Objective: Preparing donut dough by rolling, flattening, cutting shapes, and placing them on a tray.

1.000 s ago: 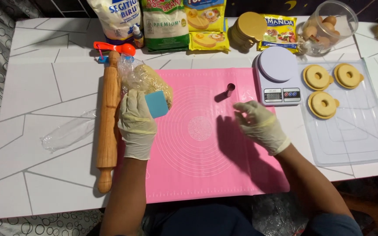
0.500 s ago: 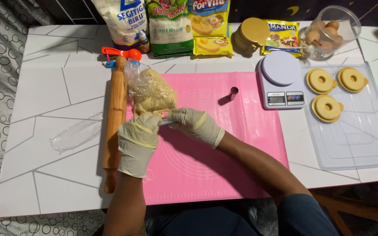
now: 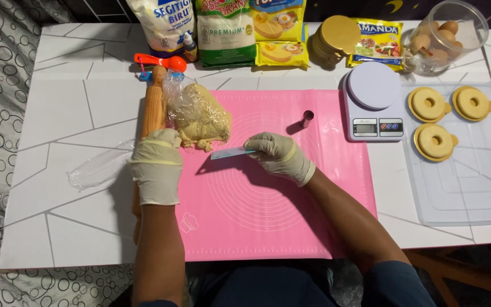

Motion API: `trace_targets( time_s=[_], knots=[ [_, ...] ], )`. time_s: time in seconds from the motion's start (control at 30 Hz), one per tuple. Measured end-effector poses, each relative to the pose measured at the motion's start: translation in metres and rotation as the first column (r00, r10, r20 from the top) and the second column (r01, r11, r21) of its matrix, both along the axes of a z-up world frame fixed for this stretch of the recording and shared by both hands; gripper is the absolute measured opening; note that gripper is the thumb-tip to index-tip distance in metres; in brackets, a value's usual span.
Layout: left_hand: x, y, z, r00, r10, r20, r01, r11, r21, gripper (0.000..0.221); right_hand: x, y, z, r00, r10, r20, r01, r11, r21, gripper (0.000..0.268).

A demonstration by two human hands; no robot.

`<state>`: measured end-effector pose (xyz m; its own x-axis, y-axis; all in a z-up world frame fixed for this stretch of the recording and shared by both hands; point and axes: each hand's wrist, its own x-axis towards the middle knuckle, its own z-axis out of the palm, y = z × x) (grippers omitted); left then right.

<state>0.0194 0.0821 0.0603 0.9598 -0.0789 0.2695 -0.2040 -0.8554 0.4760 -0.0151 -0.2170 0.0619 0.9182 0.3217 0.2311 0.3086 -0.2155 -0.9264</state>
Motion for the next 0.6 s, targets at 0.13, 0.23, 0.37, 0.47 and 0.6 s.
trace_targets(
  time_s=[0.13, 0.23, 0.37, 0.47, 0.6],
  knots=[
    [0.016, 0.001, 0.0, 0.999, -0.047, 0.012, 0.046, 0.991, 0.127, 0.019, -0.006, 0.006, 0.017, 0.99, 0.028, -0.135, -0.007, 0.988, 0.151, 0.028],
    [0.028, 0.001, -0.001, 0.996, -0.093, 0.016, 0.086, 0.969, 0.233, 0.017, -0.004, 0.004, 0.001, 0.993, 0.016, -0.114, 0.001, 0.99, 0.144, 0.026],
    [0.037, 0.0, -0.002, 0.986, -0.165, 0.012, 0.147, 0.909, 0.39, 0.019, -0.001, 0.002, -0.023, 0.999, -0.028, 0.022, 0.029, 0.999, -0.015, 0.025],
    [0.037, -0.007, 0.006, 0.98, -0.19, 0.067, 0.155, 0.924, 0.349, 0.019, -0.005, 0.003, -0.008, 0.999, 0.0, -0.048, 0.005, 0.996, 0.092, 0.028],
    [0.043, -0.021, -0.002, 0.971, -0.222, 0.092, 0.174, 0.913, 0.369, 0.031, -0.002, 0.002, -0.021, 1.0, -0.002, -0.022, 0.004, 0.997, 0.078, 0.026]
  ],
)
